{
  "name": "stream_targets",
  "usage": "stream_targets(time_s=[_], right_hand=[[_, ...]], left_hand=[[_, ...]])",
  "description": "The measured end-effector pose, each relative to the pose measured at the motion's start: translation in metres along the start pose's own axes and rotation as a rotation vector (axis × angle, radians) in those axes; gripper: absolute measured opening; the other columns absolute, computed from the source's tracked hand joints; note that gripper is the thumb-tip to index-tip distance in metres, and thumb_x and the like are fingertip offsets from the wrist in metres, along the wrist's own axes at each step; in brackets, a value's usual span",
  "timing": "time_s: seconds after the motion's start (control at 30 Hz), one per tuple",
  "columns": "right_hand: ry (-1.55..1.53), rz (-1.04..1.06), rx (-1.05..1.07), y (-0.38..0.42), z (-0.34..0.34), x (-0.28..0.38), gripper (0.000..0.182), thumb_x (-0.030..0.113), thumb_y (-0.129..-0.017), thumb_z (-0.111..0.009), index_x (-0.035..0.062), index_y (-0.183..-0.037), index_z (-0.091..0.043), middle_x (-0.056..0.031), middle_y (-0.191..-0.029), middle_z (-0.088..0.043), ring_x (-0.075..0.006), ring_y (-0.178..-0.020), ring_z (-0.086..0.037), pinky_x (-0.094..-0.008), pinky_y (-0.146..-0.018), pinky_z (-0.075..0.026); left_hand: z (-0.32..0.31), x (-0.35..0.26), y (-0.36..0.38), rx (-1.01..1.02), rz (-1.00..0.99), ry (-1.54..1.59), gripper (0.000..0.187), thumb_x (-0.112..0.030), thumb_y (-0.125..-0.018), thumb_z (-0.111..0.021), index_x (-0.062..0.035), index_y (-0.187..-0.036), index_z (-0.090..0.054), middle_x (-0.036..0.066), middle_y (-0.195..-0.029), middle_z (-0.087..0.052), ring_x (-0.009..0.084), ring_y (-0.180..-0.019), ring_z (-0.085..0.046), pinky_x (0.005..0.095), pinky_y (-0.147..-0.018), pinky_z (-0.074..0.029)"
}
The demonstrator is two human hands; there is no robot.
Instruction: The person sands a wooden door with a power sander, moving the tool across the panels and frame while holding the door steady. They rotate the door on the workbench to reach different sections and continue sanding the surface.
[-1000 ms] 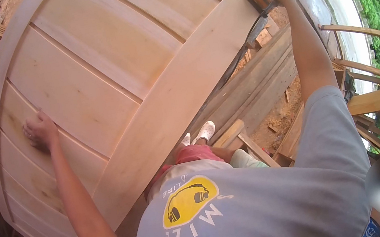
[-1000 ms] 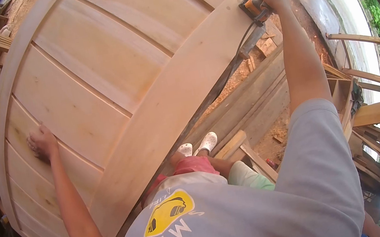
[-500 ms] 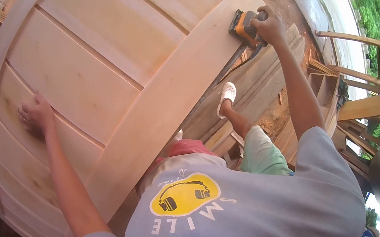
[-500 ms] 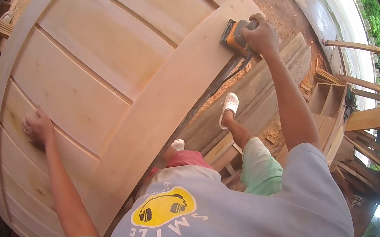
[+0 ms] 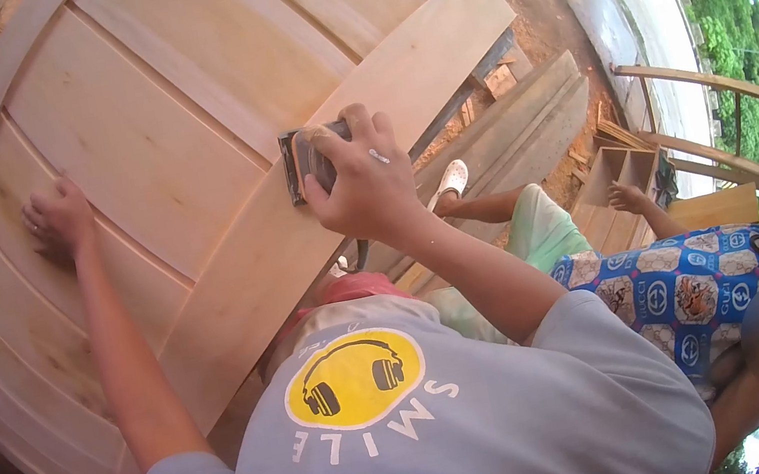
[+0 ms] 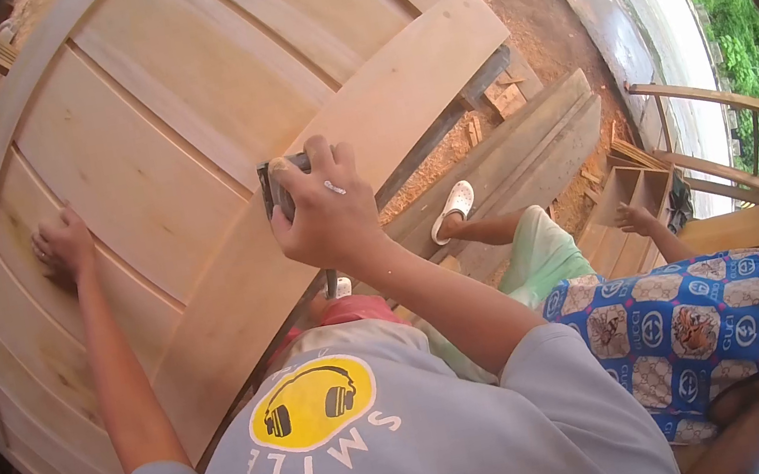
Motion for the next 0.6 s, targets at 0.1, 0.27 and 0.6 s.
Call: stream_targets(time_s=[0.1,0.27,0.6], right_hand=[[-0.071,0.091,-0.002,-0.001,0.000,0.004,0.041,0.017,-0.072,-0.074,0.0155,-0.112,-0.070,-0.0160,-0.117,-0.056,-0.0351,-0.102,-0.056,-0.0450,-0.072,-0.059],[0.103,-0.079,-0.030,-0.042,0.025,-0.065,0.045,0.028,-0.076,-0.072,0.0168,-0.120,-0.072,-0.0156,-0.119,-0.060,-0.0364,-0.112,-0.060,-0.0466,-0.092,-0.054],[0.205,-0.507,-0.095,-0.073,0.051,-0.145,0.055,0.038,-0.077,-0.067,0.0178,-0.128,-0.067,-0.0188,-0.124,-0.061,-0.0379,-0.118,-0.062,-0.0454,-0.102,-0.050]], left_hand=[[-0.004,0.004,-0.002,-0.005,-0.010,0.024,0.072,-0.060,-0.093,-0.053,-0.0064,-0.142,-0.056,0.018,-0.154,-0.047,0.0349,-0.147,-0.038,0.0714,-0.112,-0.027],[-0.010,0.005,-0.002,0.017,0.004,0.036,0.077,-0.062,-0.093,-0.052,-0.0049,-0.144,-0.053,0.018,-0.157,-0.044,0.0344,-0.149,-0.035,0.0707,-0.113,-0.026],[0.003,-0.009,0.000,0.081,0.013,0.087,0.074,-0.055,-0.095,-0.048,0.0008,-0.143,-0.048,0.023,-0.158,-0.039,0.0377,-0.152,-0.028,0.0749,-0.113,-0.021]])
Point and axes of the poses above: each hand's wrist, its own y-axis away from the middle knuckle, its own z-axis out of the back of the hand, x = y × z, the point moved 3 cm from there along -y, towards the middle knuckle
